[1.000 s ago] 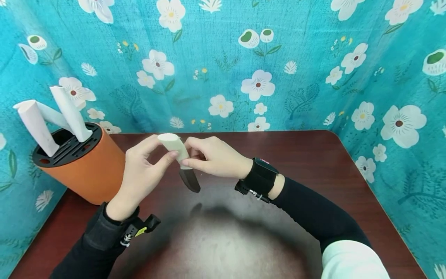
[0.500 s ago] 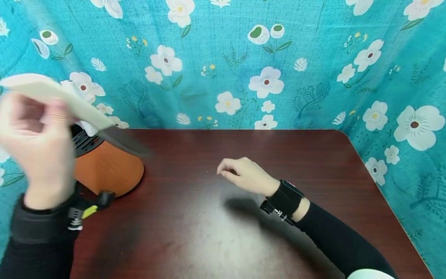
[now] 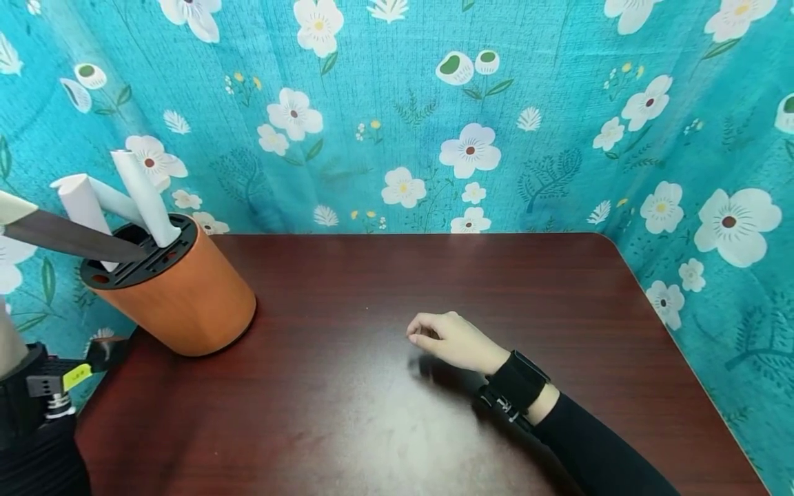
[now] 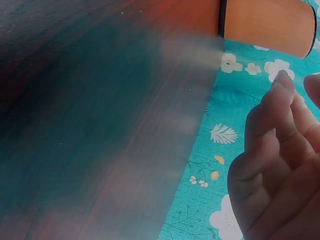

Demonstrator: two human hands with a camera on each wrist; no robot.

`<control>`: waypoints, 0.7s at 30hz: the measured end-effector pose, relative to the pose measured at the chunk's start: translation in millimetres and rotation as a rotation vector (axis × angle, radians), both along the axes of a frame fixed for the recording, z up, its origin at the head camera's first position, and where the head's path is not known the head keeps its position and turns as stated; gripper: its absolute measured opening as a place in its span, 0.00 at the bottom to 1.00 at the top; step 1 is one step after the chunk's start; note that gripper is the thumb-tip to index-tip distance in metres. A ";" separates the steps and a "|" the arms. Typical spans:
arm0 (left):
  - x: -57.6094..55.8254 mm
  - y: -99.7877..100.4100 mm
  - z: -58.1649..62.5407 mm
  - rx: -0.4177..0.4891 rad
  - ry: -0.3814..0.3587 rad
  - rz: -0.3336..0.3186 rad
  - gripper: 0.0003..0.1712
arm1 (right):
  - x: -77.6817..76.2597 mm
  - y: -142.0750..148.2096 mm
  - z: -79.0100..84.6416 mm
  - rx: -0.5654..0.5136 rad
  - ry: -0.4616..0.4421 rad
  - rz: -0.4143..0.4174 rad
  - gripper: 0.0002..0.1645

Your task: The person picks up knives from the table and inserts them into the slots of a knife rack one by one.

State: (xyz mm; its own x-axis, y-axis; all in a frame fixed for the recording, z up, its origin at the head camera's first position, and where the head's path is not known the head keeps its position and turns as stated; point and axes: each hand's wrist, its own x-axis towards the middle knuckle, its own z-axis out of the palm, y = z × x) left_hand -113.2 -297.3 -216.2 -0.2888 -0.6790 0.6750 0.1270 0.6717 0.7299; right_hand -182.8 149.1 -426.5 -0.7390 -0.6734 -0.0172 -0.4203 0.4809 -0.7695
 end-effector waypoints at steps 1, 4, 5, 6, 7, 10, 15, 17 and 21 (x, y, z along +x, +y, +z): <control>-1.5 1.6 -0.1 0.021 0.002 -0.015 0.21 | 0.3 1.3 -1.0 -0.002 -0.006 -0.002 0.14; -5.9 8.4 -2.7 0.100 0.026 -0.078 0.24 | 0.7 5.2 -4.4 -0.002 -0.015 -0.004 0.13; -8.2 9.7 -3.6 0.098 0.048 -0.092 0.25 | 0.8 6.2 -5.5 -0.004 -0.018 -0.003 0.13; -9.9 11.0 -4.5 0.101 0.060 -0.098 0.25 | 1.1 7.0 -6.2 -0.007 -0.022 0.000 0.13; -11.6 12.3 -5.1 0.121 0.086 -0.122 0.25 | 1.3 7.5 -7.0 -0.008 -0.024 0.003 0.12; -15.1 14.3 -7.2 0.132 0.120 -0.183 0.24 | 1.5 7.4 -7.9 -0.011 -0.028 0.016 0.12; -13.6 13.8 -17.4 0.041 0.053 -0.145 0.17 | 0.9 5.2 -7.4 -0.015 -0.036 0.019 0.12; -11.8 12.0 -24.5 -0.029 0.018 -0.103 0.15 | 1.0 3.6 -7.5 -0.017 -0.043 0.021 0.13; -11.5 5.6 -41.8 -0.096 0.004 -0.082 0.13 | 1.5 -1.1 -8.4 -0.008 -0.055 0.040 0.13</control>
